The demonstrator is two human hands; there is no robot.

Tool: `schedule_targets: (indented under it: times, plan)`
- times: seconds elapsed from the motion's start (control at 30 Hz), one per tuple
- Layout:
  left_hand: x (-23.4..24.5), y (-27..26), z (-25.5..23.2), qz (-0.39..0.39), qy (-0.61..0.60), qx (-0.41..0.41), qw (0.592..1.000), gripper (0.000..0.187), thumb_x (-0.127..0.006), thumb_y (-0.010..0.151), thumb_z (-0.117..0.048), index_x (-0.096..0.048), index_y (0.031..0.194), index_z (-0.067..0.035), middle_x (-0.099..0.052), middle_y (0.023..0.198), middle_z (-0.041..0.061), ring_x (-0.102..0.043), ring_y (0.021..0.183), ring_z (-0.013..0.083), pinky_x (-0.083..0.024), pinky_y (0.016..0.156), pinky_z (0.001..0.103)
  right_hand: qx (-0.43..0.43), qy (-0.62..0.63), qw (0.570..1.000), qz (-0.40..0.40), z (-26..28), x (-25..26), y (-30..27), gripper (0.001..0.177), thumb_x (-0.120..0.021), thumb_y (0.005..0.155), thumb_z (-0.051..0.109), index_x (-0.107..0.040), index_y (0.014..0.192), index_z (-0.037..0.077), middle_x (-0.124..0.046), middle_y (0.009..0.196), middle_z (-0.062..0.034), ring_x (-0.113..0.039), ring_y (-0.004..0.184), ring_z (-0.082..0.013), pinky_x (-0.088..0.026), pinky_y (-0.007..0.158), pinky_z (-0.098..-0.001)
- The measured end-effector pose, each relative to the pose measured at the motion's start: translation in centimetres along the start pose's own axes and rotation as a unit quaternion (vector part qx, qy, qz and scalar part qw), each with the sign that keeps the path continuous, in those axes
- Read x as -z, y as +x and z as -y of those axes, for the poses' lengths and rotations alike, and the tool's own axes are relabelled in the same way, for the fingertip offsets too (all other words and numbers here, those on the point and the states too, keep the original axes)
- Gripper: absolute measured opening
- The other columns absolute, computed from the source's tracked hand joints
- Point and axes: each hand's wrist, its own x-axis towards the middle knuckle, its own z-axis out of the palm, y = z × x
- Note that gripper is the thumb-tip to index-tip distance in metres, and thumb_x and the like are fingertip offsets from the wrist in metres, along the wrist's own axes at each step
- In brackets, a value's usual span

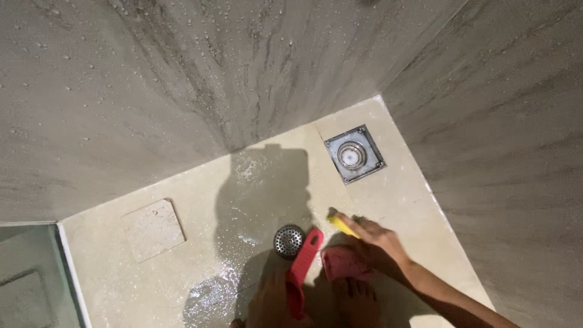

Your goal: The person scrubs the shower floor and drain using a sponge and brushes, then picks up and scrubs a loose floor tile before replacing it.

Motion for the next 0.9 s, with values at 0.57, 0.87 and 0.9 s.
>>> schedule_targets:
  times: [0.57, 0.87, 0.9]
  plan:
    - [7.4, 5.0, -1.6, 0.050, 0.224, -0.077, 0.970, 0.117, -0.100, 0.056, -0.048, -0.039, 0.148, -0.010, -0.051, 0.143, 0.013, -0.054, 0.124, 0.0305, -0.048, 0.101, 0.048, -0.252, -0.128, 0.945, 0.164, 0.3, 8.2, -4.6, 0.091, -0.077, 0.069, 0.046, -0.044, 0.146, 0.011, -0.041, 0.151, -0.0297, -0.050, 0.126, -0.0415, -0.056, 0.091, -0.0531]
    - [7.0, 8.5, -6.8, -0.074, 0.247, -0.419, 0.871, 0.050, -0.069, 0.080, -0.006, -0.059, 0.129, -0.007, -0.057, 0.144, 0.010, -0.047, 0.144, 0.0292, -0.025, 0.129, 0.050, -0.143, -0.034, 0.959, 0.242, 4.8, -0.2, 2.8, 0.077, -0.056, 0.100, 0.043, -0.020, 0.163, 0.020, -0.066, 0.094, -0.0128, -0.061, 0.057, -0.0210, -0.051, 0.043, -0.0365]
    - [7.3, 8.2, -6.9, -0.174, 0.277, -0.355, 0.876, 0.061, -0.072, 0.078, -0.008, -0.055, 0.137, -0.008, -0.050, 0.151, 0.014, -0.041, 0.145, 0.0344, -0.020, 0.122, 0.053, -0.158, -0.114, 0.948, 0.251, 2.9, 0.1, 2.9, 0.072, -0.056, 0.098, 0.049, -0.024, 0.159, 0.027, -0.066, 0.087, -0.0143, -0.058, 0.048, -0.0219, -0.048, 0.037, -0.0374]
